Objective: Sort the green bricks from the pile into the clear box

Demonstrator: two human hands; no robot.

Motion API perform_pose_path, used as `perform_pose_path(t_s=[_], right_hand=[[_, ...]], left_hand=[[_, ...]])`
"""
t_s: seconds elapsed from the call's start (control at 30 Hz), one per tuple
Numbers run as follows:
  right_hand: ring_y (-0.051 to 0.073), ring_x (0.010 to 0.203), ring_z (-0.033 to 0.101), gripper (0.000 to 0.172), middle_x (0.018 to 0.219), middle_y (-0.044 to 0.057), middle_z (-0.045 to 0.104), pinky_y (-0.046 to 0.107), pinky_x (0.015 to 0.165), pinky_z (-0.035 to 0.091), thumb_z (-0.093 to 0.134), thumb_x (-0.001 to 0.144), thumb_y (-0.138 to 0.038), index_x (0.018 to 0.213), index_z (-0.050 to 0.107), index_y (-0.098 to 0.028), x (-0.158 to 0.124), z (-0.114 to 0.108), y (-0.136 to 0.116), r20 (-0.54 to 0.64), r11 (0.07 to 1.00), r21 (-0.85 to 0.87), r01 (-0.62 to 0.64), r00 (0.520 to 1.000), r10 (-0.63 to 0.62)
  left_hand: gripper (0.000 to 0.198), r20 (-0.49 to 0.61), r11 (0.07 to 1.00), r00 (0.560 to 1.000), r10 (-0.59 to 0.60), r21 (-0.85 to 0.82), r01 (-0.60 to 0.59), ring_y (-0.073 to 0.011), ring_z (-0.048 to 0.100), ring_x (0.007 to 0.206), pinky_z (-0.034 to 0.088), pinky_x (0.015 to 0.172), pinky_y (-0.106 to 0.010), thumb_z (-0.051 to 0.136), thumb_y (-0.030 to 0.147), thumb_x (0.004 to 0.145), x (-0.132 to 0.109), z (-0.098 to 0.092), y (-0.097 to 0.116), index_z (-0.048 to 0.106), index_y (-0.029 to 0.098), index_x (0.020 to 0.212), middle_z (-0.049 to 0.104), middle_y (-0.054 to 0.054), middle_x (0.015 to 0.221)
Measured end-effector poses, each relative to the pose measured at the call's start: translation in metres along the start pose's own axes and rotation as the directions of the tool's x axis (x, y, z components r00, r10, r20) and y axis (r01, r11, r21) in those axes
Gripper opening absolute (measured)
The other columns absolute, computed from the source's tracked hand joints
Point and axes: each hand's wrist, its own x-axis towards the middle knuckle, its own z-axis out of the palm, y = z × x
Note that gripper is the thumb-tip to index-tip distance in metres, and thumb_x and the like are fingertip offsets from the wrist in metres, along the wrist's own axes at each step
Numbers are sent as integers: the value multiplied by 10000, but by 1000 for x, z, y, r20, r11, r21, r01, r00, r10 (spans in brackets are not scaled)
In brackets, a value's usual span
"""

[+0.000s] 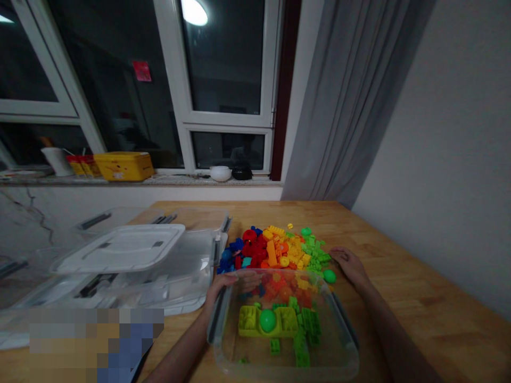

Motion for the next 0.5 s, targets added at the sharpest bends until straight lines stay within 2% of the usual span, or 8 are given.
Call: perform_pose_path(t_s=[0.13, 0.2, 0.33, 0.5], right_hand=[[217, 753, 668, 370, 824, 51, 731, 301, 653, 509, 695, 672, -484, 898, 670, -193, -5, 3, -10, -19, 997, 75, -23, 1000, 24], [206, 759, 662, 404, 859, 48, 733, 274, 614, 499, 685, 698, -509, 947, 677, -191, -9, 7, -17, 11, 993, 114, -32, 999, 31], [188, 804, 651, 389, 951, 39, 730, 252, 646, 504, 739, 691, -489, 961, 710, -210, -21, 20, -39, 197, 955, 272, -118, 978, 64], [137, 759, 615, 328, 908, 12, 696, 246, 705, 502, 784, 698, -381, 986, 708, -244, -47, 40, -69, 429, 866, 445, -227, 903, 17]], left_hand=[[509, 27, 1000, 999, -20, 24, 19, -337, 567, 1190, 281, 1113, -452, 463, 265, 748, 0, -1, 2, 655, 17, 1148, 669, -195, 1188], [512, 34, 999, 999, -18, 32, 17, -340, 566, 1191, 284, 1110, -459, 462, 266, 744, -1, 1, 3, 656, 16, 1146, 661, -197, 1202], [502, 36, 1000, 999, -11, 19, 10, -344, 555, 1203, 270, 1116, -469, 440, 254, 760, -3, 2, 4, 656, 17, 1145, 651, -193, 1220], [509, 24, 1000, 1000, -19, 21, 18, -350, 573, 1177, 274, 1103, -498, 430, 241, 754, -2, -4, 0, 650, 12, 1152, 666, -199, 1192]])
